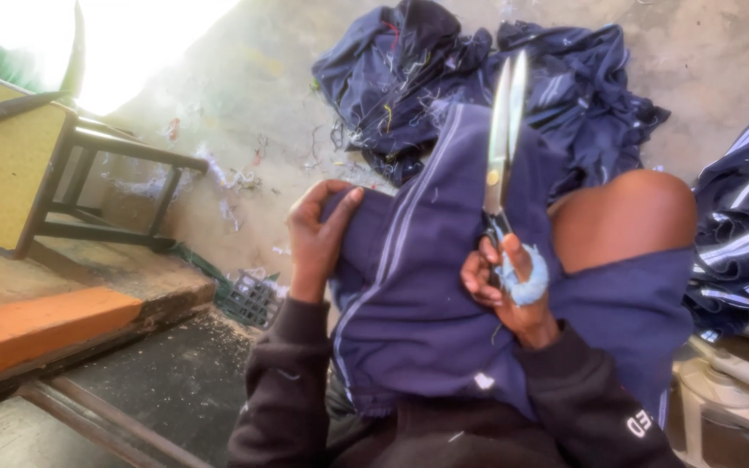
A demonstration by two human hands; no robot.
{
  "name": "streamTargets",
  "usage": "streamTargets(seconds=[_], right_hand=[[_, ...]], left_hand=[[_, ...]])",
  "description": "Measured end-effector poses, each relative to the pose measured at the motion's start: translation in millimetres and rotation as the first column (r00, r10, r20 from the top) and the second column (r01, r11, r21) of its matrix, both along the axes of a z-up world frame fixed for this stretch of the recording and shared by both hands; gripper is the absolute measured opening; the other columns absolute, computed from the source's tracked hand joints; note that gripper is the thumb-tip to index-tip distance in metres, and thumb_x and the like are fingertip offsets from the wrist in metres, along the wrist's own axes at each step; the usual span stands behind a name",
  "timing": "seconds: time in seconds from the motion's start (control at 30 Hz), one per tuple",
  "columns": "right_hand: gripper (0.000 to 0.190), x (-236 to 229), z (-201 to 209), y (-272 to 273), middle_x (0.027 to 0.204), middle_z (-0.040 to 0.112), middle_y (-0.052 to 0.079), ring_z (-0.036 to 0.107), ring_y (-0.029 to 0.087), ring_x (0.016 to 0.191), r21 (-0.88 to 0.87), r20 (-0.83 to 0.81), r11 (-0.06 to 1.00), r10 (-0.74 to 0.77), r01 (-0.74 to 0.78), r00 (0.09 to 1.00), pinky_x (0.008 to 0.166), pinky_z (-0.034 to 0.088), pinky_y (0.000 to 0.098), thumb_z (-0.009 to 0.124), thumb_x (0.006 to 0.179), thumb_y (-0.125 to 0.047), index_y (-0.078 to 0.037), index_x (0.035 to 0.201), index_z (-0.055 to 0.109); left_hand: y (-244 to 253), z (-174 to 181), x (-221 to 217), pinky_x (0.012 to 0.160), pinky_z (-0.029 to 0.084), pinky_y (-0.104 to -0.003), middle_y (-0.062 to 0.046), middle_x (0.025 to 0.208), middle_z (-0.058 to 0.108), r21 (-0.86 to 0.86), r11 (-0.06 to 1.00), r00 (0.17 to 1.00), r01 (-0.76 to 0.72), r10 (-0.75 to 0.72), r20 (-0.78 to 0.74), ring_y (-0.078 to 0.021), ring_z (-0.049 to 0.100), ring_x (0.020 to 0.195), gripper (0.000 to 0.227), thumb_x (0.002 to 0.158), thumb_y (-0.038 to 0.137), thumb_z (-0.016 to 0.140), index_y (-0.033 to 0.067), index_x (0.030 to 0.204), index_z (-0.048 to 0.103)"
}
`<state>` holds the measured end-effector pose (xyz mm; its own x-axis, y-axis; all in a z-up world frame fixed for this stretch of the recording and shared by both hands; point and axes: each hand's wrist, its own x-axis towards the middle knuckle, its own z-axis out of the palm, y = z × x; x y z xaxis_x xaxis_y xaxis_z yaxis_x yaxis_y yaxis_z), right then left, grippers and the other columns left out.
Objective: Trimming loose threads from blue fabric garments using large tailor scissors as a finishing step in production.
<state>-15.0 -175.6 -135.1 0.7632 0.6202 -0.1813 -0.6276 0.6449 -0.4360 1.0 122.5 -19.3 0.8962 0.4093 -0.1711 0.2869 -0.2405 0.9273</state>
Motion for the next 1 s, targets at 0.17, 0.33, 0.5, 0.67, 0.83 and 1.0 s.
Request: streamTargets(seconds=[0.17,0.33,0.5,0.67,0.83,1.0], right_hand=[[0.043,3,7,-5,0.073,0.059,0.026,0.041,0.009,0.042,-0.068,0.009,0.997,-0.038,0.038,0.999,0.034,0.033,0.0186,0.045,0.108,-0.056,-0.015,0.095,0.041],[0.044,4,12,-6,0.071,0.058,0.023,0.039,0.007,0.041,-0.12,0.019,0.992,-0.047,0.049,0.999,0.033,0.032,0.0178,0.044,0.107,-0.059,-0.016,0.095,0.04],[0.041,3,14,-4,0.07,0.059,0.024,0.038,0.008,0.039,-0.151,0.03,0.986,-0.06,0.064,0.998,0.032,0.03,0.0181,0.045,0.108,-0.055,-0.016,0.094,0.04],[0.037,8,70,15,0.075,0.06,0.023,0.038,0.008,0.044,-0.041,-0.01,0.998,-0.039,0.038,0.999,0.037,0.023,0.0168,0.065,0.099,-0.045,-0.016,0.087,0.047],[0.038,4,51,15,0.075,0.061,0.024,0.038,0.006,0.043,-0.088,0.068,0.996,0.029,-0.023,0.997,0.037,0.024,0.0158,0.065,0.099,-0.048,-0.017,0.087,0.047],[0.036,7,65,-3,0.076,0.059,0.022,0.039,0.006,0.043,0.073,-0.047,0.997,0.012,-0.008,0.999,0.038,0.024,0.0161,0.069,0.099,-0.042,-0.014,0.088,0.049]], left_hand=[[2,-8,-14,0.089,0.055,-0.043,-0.014,0.111,0.066,0.443,0.896,0.919,0.012,-0.185,0.349,-0.0356,0.067,0.102,0.021,0.097,0.006,0.067,0.009,0.118,0.068],[-1,-7,-53,0.077,0.059,-0.037,-0.009,0.082,0.073,0.122,0.969,0.961,0.213,-0.231,0.154,-0.0247,0.072,0.076,0.015,0.102,0.02,0.064,0.0111,0.111,0.073],[-32,32,-103,0.067,0.06,-0.037,-0.001,0.083,0.076,0.269,0.874,0.903,0.405,-0.429,0.03,-0.0275,0.072,0.072,0.017,0.083,0.031,0.085,0.022,0.095,0.076],[-85,32,-150,0.095,0.051,-0.047,-0.023,0.13,0.056,0.492,0.65,0.741,0.579,-0.671,0.015,-0.04,0.059,0.113,0.038,0.093,0.006,0.055,-0.0038,0.129,0.06],[-79,46,-137,0.095,0.052,-0.047,-0.025,0.135,0.058,0.487,0.626,0.7,0.609,-0.713,0.042,-0.0421,0.06,0.114,0.047,0.087,0.0,0.051,-0.0034,0.133,0.061],[-40,1,-90,0.112,0.038,-0.055,-0.025,0.155,0.041,0.444,0.832,0.936,0.332,-0.232,-0.265,-0.0423,0.043,0.14,0.113,0.08,0.067,0.072,-0.0028,0.156,0.025]])
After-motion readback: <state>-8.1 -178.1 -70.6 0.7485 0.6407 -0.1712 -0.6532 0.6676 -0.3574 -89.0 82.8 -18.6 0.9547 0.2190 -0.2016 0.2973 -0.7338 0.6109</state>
